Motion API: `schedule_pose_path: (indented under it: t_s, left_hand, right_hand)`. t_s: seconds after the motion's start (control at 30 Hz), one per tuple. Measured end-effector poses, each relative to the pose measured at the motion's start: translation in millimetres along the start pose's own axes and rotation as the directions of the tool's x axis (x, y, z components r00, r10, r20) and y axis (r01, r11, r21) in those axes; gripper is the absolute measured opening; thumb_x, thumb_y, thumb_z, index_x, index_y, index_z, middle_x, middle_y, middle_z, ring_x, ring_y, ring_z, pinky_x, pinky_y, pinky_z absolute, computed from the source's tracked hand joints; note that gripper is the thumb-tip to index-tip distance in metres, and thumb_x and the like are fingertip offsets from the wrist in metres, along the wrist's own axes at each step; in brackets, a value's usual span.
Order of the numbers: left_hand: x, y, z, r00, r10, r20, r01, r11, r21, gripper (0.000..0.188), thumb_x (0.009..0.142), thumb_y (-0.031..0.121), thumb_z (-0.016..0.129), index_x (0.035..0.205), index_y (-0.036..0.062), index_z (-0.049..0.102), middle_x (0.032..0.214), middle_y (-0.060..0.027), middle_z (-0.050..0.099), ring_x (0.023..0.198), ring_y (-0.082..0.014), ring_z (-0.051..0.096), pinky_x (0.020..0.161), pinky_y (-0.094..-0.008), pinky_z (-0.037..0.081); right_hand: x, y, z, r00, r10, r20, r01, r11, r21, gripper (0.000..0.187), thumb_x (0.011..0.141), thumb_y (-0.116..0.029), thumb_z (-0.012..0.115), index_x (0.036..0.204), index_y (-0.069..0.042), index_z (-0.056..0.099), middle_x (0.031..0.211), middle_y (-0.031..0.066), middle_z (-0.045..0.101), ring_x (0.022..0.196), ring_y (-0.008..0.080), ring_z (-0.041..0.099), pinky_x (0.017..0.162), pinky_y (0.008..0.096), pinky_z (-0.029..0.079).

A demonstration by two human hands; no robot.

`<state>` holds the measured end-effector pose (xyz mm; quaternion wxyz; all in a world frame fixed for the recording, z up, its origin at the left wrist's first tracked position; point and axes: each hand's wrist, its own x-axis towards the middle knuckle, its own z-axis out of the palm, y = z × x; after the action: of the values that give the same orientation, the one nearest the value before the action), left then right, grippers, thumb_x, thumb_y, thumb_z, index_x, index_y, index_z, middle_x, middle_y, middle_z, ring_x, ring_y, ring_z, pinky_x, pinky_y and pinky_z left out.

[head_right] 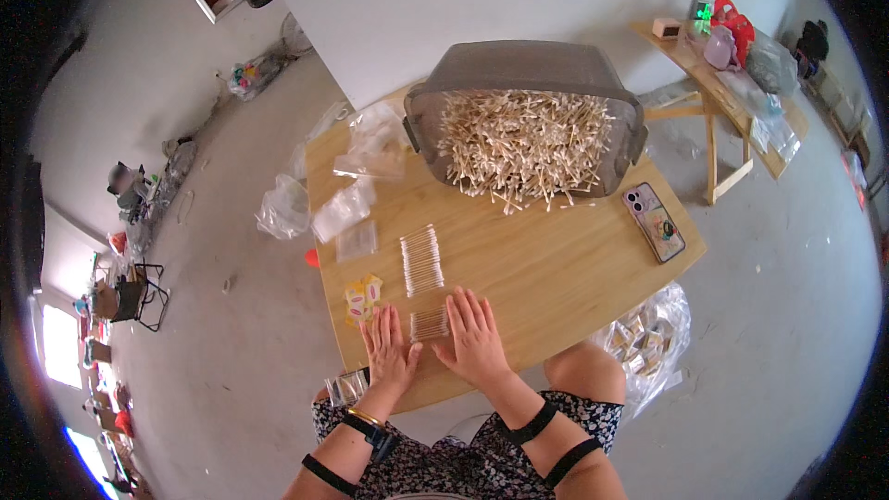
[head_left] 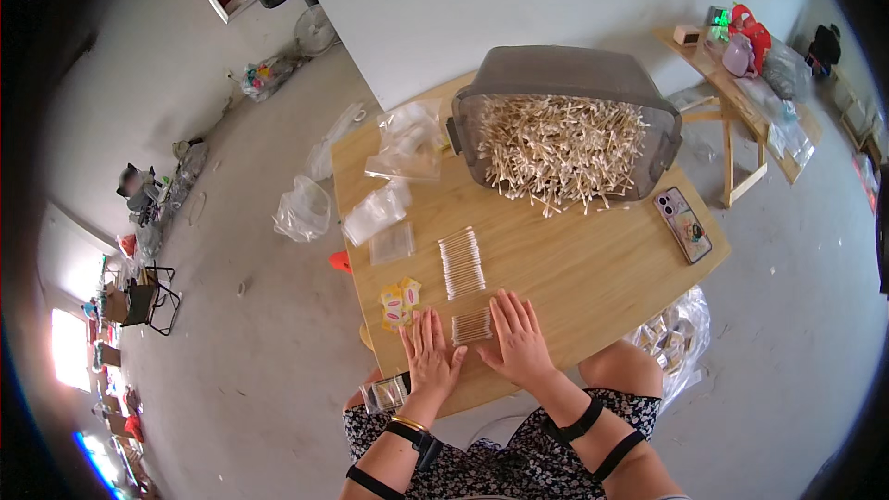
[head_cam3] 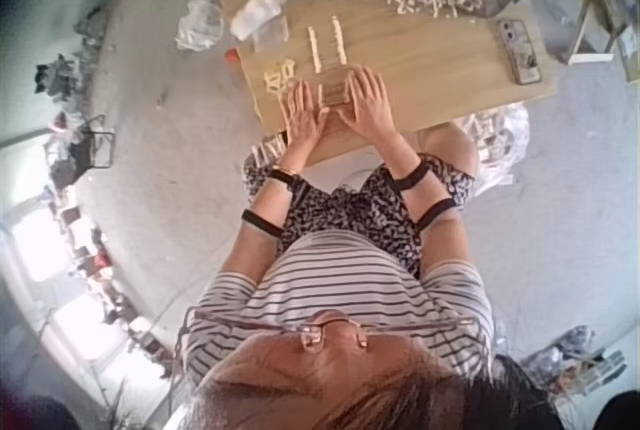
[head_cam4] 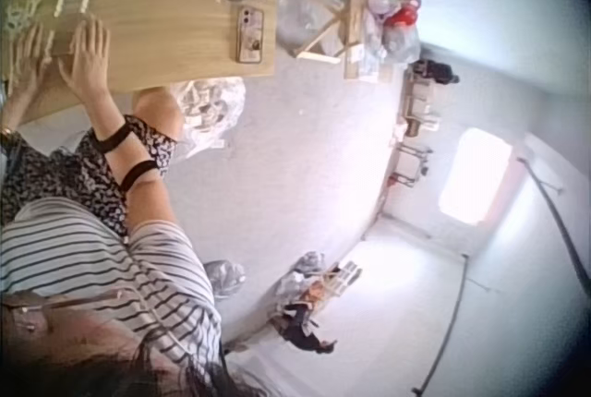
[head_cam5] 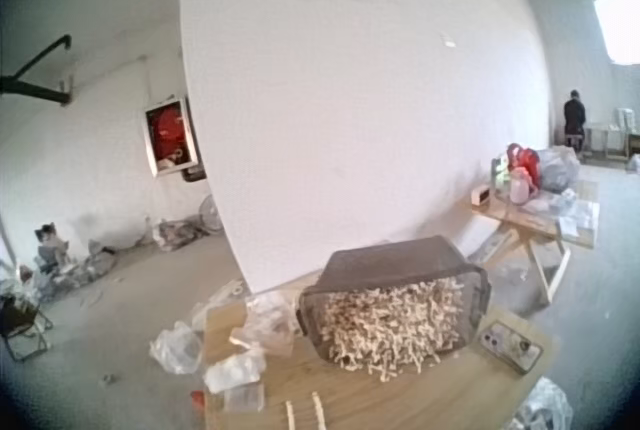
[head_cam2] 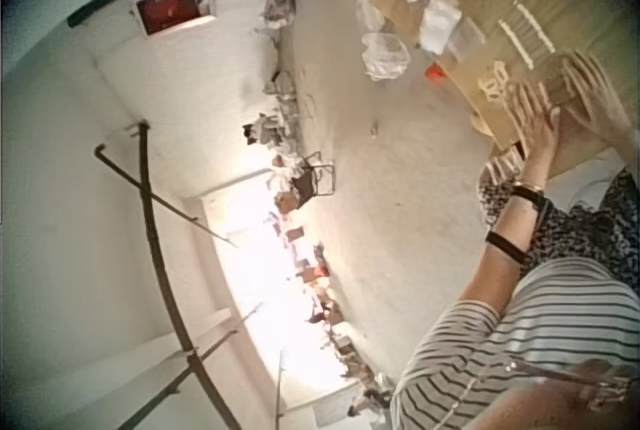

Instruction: Counting cotton swabs and packing them into small plastic bags.

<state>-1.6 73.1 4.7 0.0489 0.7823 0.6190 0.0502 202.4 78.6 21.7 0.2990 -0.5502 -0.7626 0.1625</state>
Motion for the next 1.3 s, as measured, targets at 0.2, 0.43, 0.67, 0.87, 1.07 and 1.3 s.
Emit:
schedule_pose_path:
  t_s: [0.2,0.43,0.67,0.87,1.07,1.3]
  left_hand:
    - [2,16,1,0.999,0.008,0.041,-0.001,0.987,-0.159,0.093,0.098,0.066,0.024,0.153,-0.0095,0.018,0.163,-0.0246,0.013,0.153,-0.0365,0.004,0.121,-0.0572,-0.002]
    - [2,20,7,0.999,-0.019,0.039,0.024,0.992,-0.125,0.095,0.098,0.066,0.028,0.154,-0.0094,0.016,0.163,-0.0257,0.010,0.154,-0.0356,0.004,0.122,-0.0562,0.000]
    - [-2,19,-4,0.984,0.164,0.071,-0.143,0.960,-0.240,0.089,0.099,0.065,0.028,0.156,-0.0030,0.018,0.164,-0.0202,0.016,0.154,-0.0315,0.010,0.122,-0.0550,0.003]
    - [-4,20,-5,0.986,0.152,0.068,-0.135,0.968,-0.213,0.084,0.100,0.062,0.027,0.157,0.0005,0.019,0.165,-0.0161,0.017,0.154,-0.0289,0.011,0.123,-0.0542,0.003]
    - [-7,18,-2,0.983,0.162,0.087,-0.149,0.978,-0.146,0.084,0.101,0.063,0.025,0.158,0.0024,0.015,0.166,-0.0125,0.015,0.154,-0.0259,0.010,0.123,-0.0541,0.002]
    - [-10,26,-4,0.985,0.147,0.085,-0.146,0.989,-0.021,0.085,0.100,0.062,0.030,0.158,0.0024,0.014,0.166,-0.0122,0.015,0.154,-0.0254,0.010,0.123,-0.0540,0.003]
  right_hand:
    - [0,-4,22,0.993,0.029,0.113,-0.017,0.994,-0.105,0.084,0.089,-0.041,0.058,0.151,0.007,0.028,0.159,0.0263,0.026,0.150,0.0379,0.020,0.123,0.0507,0.015]
    - [-2,-8,45,0.992,-0.030,0.119,0.067,0.943,-0.326,0.077,0.092,-0.042,0.049,0.150,0.005,0.031,0.159,0.0273,0.025,0.150,0.0386,0.020,0.124,0.0501,0.014]
    - [-2,-9,41,0.984,-0.036,0.174,0.094,0.938,-0.335,0.082,0.090,-0.041,0.055,0.152,0.003,0.026,0.161,0.0264,0.019,0.151,0.0402,0.016,0.123,0.0520,0.013]
    - [-1,-8,39,0.979,-0.006,0.203,0.092,0.903,-0.419,0.083,0.089,-0.043,0.054,0.153,0.001,0.027,0.162,0.0254,0.017,0.152,0.0383,0.014,0.124,0.0509,0.011]
    - [3,-6,18,0.956,-0.009,0.292,0.091,0.959,-0.267,0.092,0.087,-0.043,0.061,0.155,0.001,0.019,0.162,0.0251,0.017,0.152,0.0365,0.013,0.124,0.0473,0.013]
    - [-18,12,-9,0.968,0.052,0.246,0.003,0.976,-0.220,0.096,0.086,-0.044,0.067,0.155,0.002,0.019,0.161,0.0227,0.021,0.151,0.0346,0.018,0.124,0.0465,0.014]
